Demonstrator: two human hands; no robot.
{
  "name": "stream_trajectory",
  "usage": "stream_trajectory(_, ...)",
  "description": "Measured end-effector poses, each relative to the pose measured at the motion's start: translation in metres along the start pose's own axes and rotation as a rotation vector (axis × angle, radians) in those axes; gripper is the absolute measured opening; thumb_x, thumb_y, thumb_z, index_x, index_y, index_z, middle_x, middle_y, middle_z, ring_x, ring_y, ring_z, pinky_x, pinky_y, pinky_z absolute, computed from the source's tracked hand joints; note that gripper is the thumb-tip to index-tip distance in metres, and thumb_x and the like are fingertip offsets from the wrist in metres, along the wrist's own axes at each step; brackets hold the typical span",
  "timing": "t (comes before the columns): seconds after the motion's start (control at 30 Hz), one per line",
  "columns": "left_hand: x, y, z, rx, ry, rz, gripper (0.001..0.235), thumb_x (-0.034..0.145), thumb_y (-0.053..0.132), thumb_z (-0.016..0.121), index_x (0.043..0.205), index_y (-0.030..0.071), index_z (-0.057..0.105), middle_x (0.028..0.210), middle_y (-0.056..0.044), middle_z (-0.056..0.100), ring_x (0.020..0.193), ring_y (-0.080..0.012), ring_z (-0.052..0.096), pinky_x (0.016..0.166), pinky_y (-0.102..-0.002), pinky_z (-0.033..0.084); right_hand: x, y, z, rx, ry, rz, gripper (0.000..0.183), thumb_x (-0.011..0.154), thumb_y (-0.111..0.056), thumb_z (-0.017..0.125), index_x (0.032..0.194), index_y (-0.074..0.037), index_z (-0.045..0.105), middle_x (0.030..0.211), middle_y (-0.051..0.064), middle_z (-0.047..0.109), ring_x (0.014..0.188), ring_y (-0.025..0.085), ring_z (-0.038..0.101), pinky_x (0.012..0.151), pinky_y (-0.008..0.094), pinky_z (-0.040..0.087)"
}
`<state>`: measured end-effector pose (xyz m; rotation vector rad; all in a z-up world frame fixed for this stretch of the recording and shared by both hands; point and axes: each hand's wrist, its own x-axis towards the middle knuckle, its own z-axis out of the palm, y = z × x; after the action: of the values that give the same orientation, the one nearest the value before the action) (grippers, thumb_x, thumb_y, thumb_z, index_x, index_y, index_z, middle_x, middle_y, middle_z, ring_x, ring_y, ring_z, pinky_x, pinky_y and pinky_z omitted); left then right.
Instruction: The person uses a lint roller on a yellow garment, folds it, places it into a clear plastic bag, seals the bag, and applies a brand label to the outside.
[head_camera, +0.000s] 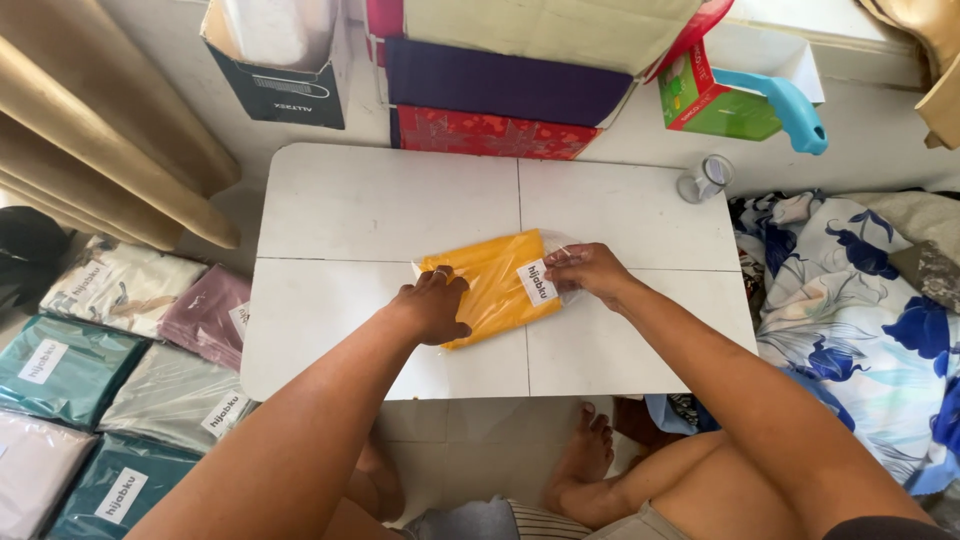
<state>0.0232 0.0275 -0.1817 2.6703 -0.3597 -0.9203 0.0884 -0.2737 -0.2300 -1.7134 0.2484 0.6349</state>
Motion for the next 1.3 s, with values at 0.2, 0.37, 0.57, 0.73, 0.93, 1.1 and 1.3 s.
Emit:
stream_trajectory(0.2,0.0,-0.002,0.001,0.016,0.001,0.004,0.073,0.088,0.044,0.073,0.152,0.018,0.049,0.161,-0.018,0.039,0.151,-0.0328,0.036,0.111,-0.057,0.043,-0.01,-0.011,0.007,-0.038,0.008,0.019,0.037,0.074,-0.002,0.088,0.106,0.002,0.072,0.083,0.009,0.071,0.071,0.018,0.071,0.064,0.028,0.06)
stream_trajectory(0.37,0.002,-0.002,0.004,0.034,0.006,0.006,0.071,0.088,0.042,0.074,0.151,0.018,0.05,0.16,-0.018,0.041,0.151,-0.0328,0.037,0.11,-0.057,0.044,-0.008,-0.01,0.012,-0.06,0.013,0.017,0.04,0.07,-0.003,0.091,0.105,0.003,0.072,0.084,0.009,0.071,0.074,0.018,0.071,0.069,0.028,0.06)
stream_trajectory(0.57,0.005,-0.005,0.007,0.038,-0.01,0.003,0.073,0.087,0.045,0.073,0.151,0.019,0.049,0.161,-0.016,0.039,0.151,-0.0322,0.036,0.11,-0.057,0.044,-0.013,-0.016,0.021,-0.025,0.024,0.049,0.028,0.075,-0.008,0.087,0.1,-0.003,0.075,0.079,0.007,0.073,0.067,0.015,0.074,0.062,0.022,0.054)
stream_trajectory(0.73,0.005,-0.004,0.007,0.038,-0.012,-0.001,0.072,0.087,0.044,0.073,0.151,0.019,0.05,0.161,-0.017,0.04,0.151,-0.0325,0.036,0.11,-0.056,0.044,-0.011,-0.014,0.023,-0.024,0.006,0.053,0.026,0.077,-0.009,0.085,0.101,-0.004,0.076,0.08,0.007,0.074,0.069,0.016,0.076,0.062,0.022,0.053)
stream_trajectory(0.93,0.006,-0.003,0.007,0.045,-0.008,0.0,0.072,0.087,0.042,0.074,0.151,0.019,0.051,0.159,-0.018,0.042,0.15,-0.0333,0.038,0.108,-0.056,0.045,-0.021,-0.025,0.034,-0.027,-0.013,0.013,0.048,0.069,-0.002,0.09,0.113,0.001,0.072,0.087,0.008,0.074,0.074,0.017,0.074,0.067,0.023,0.053)
stream_trajectory(1.1,0.006,-0.003,0.008,0.044,0.004,0.008,0.071,0.086,0.041,0.075,0.149,0.019,0.052,0.158,-0.019,0.044,0.149,-0.0336,0.039,0.107,-0.056,0.046,-0.003,-0.008,0.029,-0.047,-0.009,-0.021,0.047,0.069,0.003,0.09,0.112,0.005,0.071,0.088,0.012,0.074,0.077,0.02,0.072,0.071,0.028,0.057)
stream_trajectory(1.3,0.007,-0.004,0.01,0.04,0.001,0.004,0.072,0.086,0.041,0.075,0.15,0.018,0.052,0.159,-0.019,0.043,0.15,-0.0341,0.039,0.108,-0.056,0.045,-0.001,-0.005,0.037,-0.01,0.006,-0.012,0.042,0.077,0.003,0.082,0.118,0.005,0.07,0.098,0.016,0.076,0.083,0.021,0.074,0.078,0.028,0.059)
